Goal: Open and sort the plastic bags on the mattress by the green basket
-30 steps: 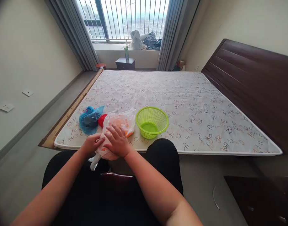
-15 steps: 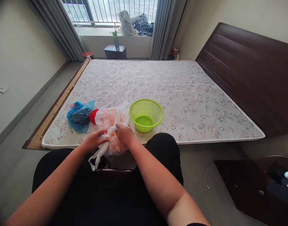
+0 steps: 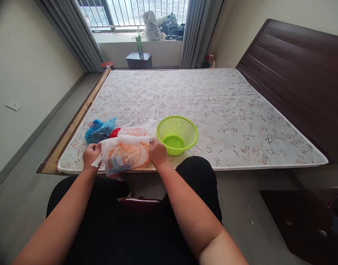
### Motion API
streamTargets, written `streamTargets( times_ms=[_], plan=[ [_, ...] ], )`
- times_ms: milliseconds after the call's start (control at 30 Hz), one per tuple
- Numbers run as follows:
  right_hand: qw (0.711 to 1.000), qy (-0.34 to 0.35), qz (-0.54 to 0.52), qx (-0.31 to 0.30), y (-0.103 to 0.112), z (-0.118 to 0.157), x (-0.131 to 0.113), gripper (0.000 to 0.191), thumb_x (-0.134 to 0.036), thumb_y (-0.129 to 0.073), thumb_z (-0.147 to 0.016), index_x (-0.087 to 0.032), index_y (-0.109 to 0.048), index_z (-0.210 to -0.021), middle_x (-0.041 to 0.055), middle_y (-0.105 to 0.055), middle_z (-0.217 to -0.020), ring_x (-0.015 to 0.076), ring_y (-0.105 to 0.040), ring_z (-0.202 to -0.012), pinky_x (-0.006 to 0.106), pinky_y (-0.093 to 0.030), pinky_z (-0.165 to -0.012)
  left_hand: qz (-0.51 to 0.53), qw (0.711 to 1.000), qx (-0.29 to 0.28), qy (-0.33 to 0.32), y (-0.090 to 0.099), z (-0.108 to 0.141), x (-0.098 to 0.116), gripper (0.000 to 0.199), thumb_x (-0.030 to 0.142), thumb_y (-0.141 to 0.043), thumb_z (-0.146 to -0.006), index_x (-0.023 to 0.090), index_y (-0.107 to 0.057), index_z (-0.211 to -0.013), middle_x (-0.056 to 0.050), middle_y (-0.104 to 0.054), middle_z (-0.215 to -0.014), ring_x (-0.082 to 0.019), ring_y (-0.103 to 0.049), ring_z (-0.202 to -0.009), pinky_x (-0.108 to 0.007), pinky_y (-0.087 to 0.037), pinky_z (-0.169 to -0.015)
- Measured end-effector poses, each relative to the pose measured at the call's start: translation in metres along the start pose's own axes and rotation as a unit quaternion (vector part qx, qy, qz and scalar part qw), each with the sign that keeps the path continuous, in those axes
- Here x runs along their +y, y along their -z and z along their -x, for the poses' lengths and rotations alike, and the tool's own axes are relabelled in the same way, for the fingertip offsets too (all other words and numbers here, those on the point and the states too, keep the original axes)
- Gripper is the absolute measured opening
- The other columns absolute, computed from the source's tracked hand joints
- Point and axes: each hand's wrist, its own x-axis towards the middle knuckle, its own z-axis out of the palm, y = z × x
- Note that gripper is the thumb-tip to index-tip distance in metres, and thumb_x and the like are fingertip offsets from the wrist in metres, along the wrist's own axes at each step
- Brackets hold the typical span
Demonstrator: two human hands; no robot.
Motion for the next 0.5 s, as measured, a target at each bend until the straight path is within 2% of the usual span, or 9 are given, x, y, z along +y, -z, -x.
streamTargets(
  times_ms=[67,167,233,333,400,500],
  plan=[
    [0.998,0.002,-0.056,0.025,0.002,-0.002,0.003,0.033,-0.026,-0.035,-0.103,-0.019,-0.065,-0.092,0.0077,-0.07,-0.084,0.0202,-0.061,-0.076,0.03,-0.04,-0.071,0.026,0.999,-0.011,0.043,-0.001,-0.009,-0.013,0.031,0.051,-0.057,-0.088,0.02,-0.06,-0.084,-0.005,-0.065,-0.076,-0.021,-0.058,-0.068,-0.031,-0.043,-0.062],
    [0.987,0.044,-0.149,0.043,0.004,-0.002,0.005,0.033,-0.033,-0.035,-0.104,-0.02,-0.066,-0.097,0.0072,-0.071,-0.089,0.0214,-0.063,-0.083,0.031,-0.046,-0.077,0.101,0.992,-0.065,0.03,-0.003,-0.012,-0.019,0.035,0.052,-0.058,-0.087,0.018,-0.063,-0.089,-0.005,-0.068,-0.08,-0.019,-0.06,-0.069,-0.029,-0.047,-0.061],
    [0.976,0.07,-0.201,0.042,0.005,-0.003,0.005,0.033,-0.035,-0.036,-0.104,-0.021,-0.066,-0.108,0.0077,-0.072,-0.099,0.0223,-0.065,-0.091,0.033,-0.049,-0.083,0.148,0.987,-0.066,-0.014,-0.004,-0.007,-0.011,0.036,0.049,-0.06,-0.086,0.017,-0.067,-0.1,-0.007,-0.072,-0.092,-0.021,-0.066,-0.079,-0.03,-0.053,-0.07],
    [0.97,0.071,-0.232,0.028,0.009,-0.004,0.006,0.031,-0.034,-0.038,-0.102,-0.022,-0.064,-0.115,0.0073,-0.073,-0.104,0.0225,-0.066,-0.095,0.034,-0.05,-0.088,0.204,0.97,-0.061,-0.116,-0.001,0.004,0.007,0.036,0.038,-0.059,-0.088,0.018,-0.071,-0.116,-0.011,-0.075,-0.117,-0.025,-0.069,-0.11,-0.036,-0.055,-0.096],
    [0.972,0.056,-0.229,0.024,0.011,-0.005,0.007,0.03,-0.034,-0.038,-0.102,-0.022,-0.063,-0.113,0.0066,-0.072,-0.101,0.0223,-0.065,-0.093,0.034,-0.05,-0.087,0.24,0.953,-0.074,-0.169,0.001,0.01,0.016,0.034,0.035,-0.053,-0.09,0.018,-0.074,-0.112,-0.011,-0.075,-0.122,-0.027,-0.067,-0.119,-0.04,-0.053,-0.105],
    [0.976,0.028,-0.212,0.038,0.015,-0.005,0.009,0.028,-0.035,-0.037,-0.101,-0.023,-0.06,-0.111,0.0064,-0.071,-0.097,0.023,-0.065,-0.091,0.034,-0.05,-0.086,0.269,0.937,-0.071,-0.212,0.003,0.014,0.023,0.039,0.04,-0.045,-0.096,0.017,-0.076,-0.099,-0.012,-0.077,-0.116,-0.029,-0.069,-0.117,-0.043,-0.054,-0.105]
  ],
)
